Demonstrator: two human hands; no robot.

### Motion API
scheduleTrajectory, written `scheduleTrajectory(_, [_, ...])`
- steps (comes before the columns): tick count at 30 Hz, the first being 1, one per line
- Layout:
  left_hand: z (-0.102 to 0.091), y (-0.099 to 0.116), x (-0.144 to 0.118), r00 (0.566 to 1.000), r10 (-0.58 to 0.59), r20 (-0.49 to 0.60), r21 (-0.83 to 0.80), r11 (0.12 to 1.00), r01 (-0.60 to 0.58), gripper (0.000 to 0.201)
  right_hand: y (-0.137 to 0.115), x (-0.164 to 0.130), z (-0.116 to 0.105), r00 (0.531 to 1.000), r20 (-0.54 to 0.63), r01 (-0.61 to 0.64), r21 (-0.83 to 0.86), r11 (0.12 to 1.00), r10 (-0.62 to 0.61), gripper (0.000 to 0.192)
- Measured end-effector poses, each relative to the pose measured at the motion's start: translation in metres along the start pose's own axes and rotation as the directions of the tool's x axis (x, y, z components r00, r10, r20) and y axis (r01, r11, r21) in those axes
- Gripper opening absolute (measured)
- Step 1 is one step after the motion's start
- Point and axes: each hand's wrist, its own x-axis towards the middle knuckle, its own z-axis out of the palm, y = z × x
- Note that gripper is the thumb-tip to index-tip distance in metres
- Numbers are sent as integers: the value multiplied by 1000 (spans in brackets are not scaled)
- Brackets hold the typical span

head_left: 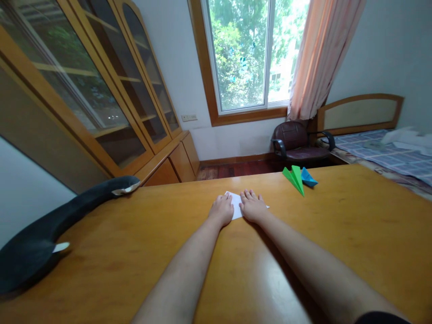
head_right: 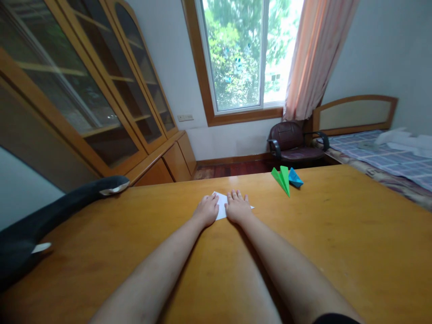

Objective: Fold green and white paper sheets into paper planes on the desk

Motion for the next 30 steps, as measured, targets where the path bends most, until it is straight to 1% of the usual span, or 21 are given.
scheduleTrajectory(2, [-1, 0, -1, 1000, -2, 18, -8, 1000, 2, 56, 8, -3, -2, 999, 22, -24, -11, 1000, 24, 62])
scheduleTrajectory(4, [-1, 0, -2, 1000, 3, 29, -14, 1000, -2, 68, 14, -5, -4, 999, 38, -36, -28, 999, 37, 63])
scheduleTrajectory(6, [-1, -1, -3, 999, 17, 29, -15, 1000, -17, 80, 18, -7, -4, 998, 36, -42, -36, 998, 44, 62])
scheduleTrajectory(9, [1, -2, -3, 999, 29, 29, -11, 1000, -29, 89, 19, -8, -4, 999, 20, -44, -41, 998, 45, 62])
scheduleTrajectory(15, [1, -7, -8, 996, 58, 67, -33, 998, -56, 89, 19, -9, -3, 999, 5, -34, -47, 998, 34, 63])
scheduleTrajectory(21, [-3, -21, -24, 996, -14, 91, 27, 1000, 12, 89, 18, -8, -4, 998, 26, -47, -51, 998, 48, 63])
scheduleTrajectory(30, [-9, -47, -45, 989, -84, 118, 43, 996, 79, 92, 19, -4, -1, 997, 44, -57, -47, 997, 59, 64])
